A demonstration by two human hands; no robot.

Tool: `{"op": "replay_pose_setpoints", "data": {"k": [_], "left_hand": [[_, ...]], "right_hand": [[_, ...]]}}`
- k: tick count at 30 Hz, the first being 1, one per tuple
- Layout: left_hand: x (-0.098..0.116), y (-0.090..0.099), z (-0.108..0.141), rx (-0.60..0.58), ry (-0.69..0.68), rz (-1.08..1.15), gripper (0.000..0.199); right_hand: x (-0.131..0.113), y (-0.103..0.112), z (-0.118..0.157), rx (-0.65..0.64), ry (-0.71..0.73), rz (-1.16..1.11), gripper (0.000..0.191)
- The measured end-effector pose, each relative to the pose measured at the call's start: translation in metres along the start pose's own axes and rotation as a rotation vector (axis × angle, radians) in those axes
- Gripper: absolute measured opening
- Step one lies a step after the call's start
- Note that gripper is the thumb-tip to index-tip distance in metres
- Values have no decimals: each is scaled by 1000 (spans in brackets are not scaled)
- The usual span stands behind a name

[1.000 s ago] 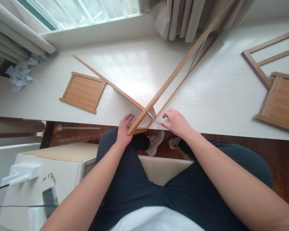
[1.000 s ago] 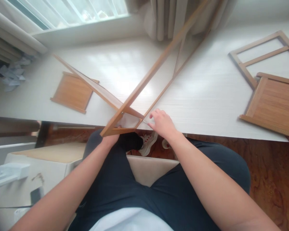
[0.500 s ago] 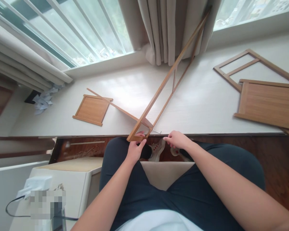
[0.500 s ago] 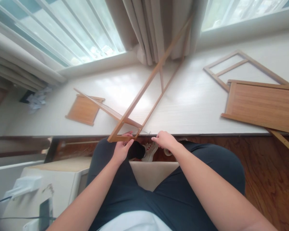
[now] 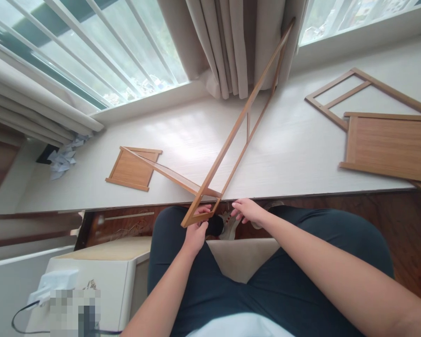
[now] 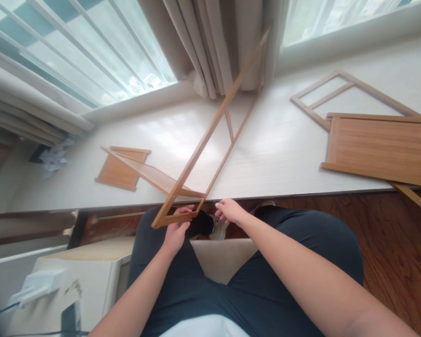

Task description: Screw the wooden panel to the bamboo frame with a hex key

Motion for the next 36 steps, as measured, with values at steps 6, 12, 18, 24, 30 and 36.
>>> {"op": "replay_pose_setpoints", "data": {"k": [6, 12, 18, 24, 30, 36], "left_hand": [[-1, -2, 0, -21, 8, 15, 28], [-7, 31, -19, 79, 14, -100, 25], [21, 72, -18, 144, 47, -305, 22], [30, 155, 20, 481, 11, -361, 24], [-73, 208, 55, 572, 361, -352, 25], [-173, 160, 35, 202, 553, -421, 14]], "right_hand": [[2, -10, -6, -43, 38, -111, 23], [-10, 27, -7, -3, 205, 802, 18], [-10, 45, 3, -87, 166, 912, 20], [-40, 32, 24, -182, 392, 713, 14], [-74, 58, 26, 486, 771, 650, 24], [-66, 46, -6, 830, 852, 861, 50]]}}
Point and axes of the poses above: each hand's wrist, its own z-axis away from the middle knuckle, its own y-axis out of the back of the hand, x = y × z, the point moved 6 cm from there along -z, towards the middle knuckle, and after that the axes turned 3 degrees about x, right-handed, at the moved point
